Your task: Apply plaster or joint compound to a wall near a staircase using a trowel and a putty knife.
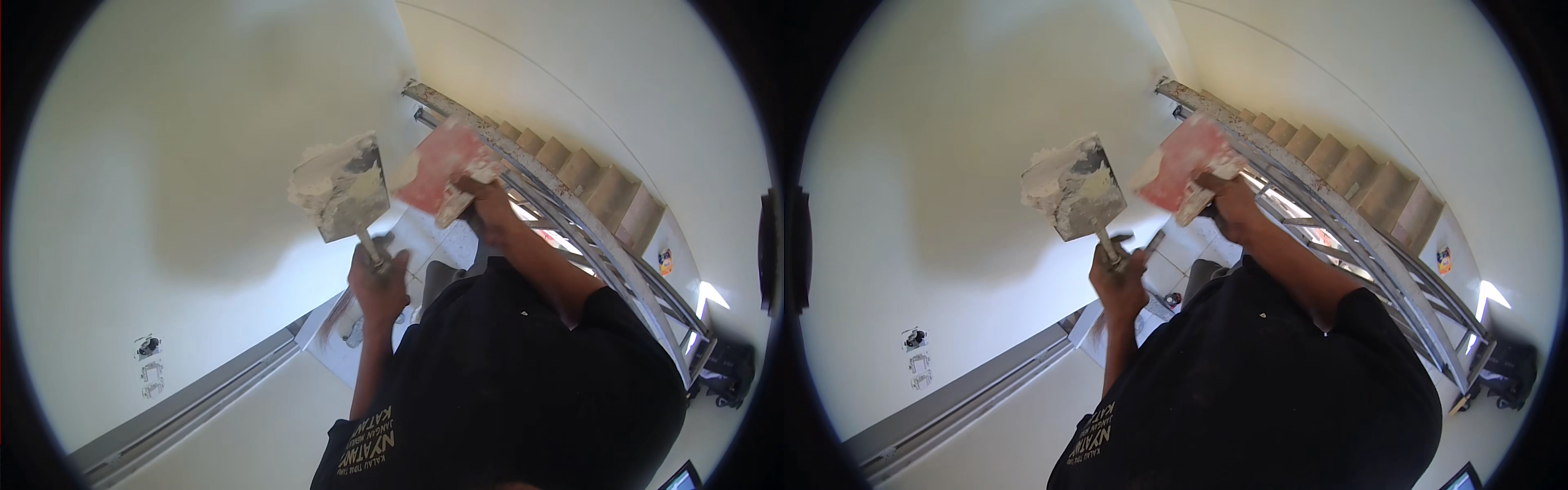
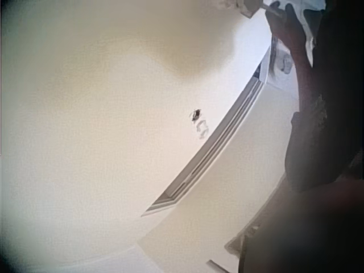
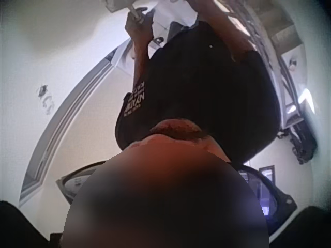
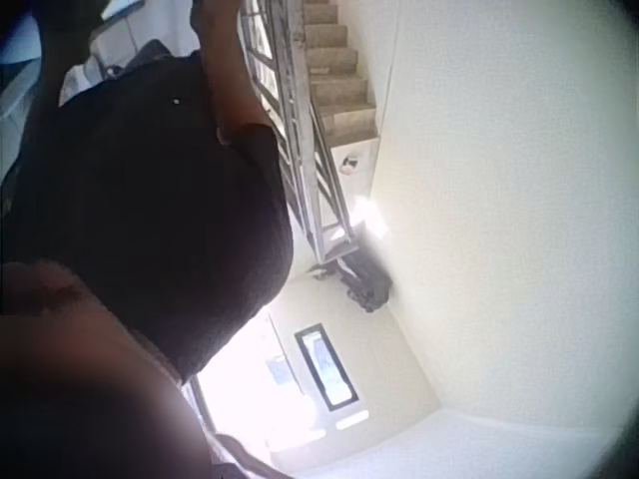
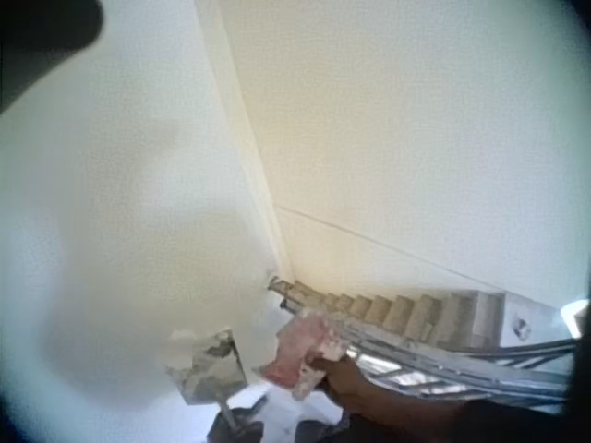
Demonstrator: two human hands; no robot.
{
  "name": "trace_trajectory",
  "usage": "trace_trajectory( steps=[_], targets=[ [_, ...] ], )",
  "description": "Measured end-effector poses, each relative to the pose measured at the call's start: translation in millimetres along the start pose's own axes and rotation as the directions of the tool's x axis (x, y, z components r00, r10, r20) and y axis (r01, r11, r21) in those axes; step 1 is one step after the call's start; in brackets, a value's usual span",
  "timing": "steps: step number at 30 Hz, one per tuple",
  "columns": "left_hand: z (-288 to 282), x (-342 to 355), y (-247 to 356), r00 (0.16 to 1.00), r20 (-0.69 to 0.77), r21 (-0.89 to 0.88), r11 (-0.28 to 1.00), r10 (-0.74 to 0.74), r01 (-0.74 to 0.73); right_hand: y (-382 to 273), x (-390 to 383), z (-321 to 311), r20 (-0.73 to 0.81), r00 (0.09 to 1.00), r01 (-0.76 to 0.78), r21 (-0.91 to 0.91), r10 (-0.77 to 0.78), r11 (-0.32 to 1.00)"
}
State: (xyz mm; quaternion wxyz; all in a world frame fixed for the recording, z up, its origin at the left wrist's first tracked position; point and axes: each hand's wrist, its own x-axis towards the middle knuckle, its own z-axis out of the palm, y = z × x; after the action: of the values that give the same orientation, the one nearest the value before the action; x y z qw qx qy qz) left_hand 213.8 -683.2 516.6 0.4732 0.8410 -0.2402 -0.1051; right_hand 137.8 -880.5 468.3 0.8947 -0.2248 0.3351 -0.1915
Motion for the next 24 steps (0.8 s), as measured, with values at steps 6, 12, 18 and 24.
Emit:
trace_trajectory(
  steps=[6,12,18,24],
  targets=[
    [-53,-12,-6,0.92,0.246,-0.226,0.905,-0.305,0.36,-42,7,-17,0.167,0.919,0.391,-0.269,-0.357,0.88],
    [-59,-8,-13,0.873,0.422,-0.1,0.944,-0.245,0.313,-86,-17,28,0.824,0.372,0.928,-0.347,-0.427,0.139],
    [-59,-3,-17,0.863,0.475,-0.129,0.957,-0.172,0.261,-103,-29,48,0.972,0.07,0.977,-0.111,-0.222,-0.18],
    [-48,-9,-30,0.883,0.456,-0.243,0.938,-0.114,0.247,-114,-43,61,0.995,0.034,0.955,-0.059,-0.09,-0.289]
  ],
)
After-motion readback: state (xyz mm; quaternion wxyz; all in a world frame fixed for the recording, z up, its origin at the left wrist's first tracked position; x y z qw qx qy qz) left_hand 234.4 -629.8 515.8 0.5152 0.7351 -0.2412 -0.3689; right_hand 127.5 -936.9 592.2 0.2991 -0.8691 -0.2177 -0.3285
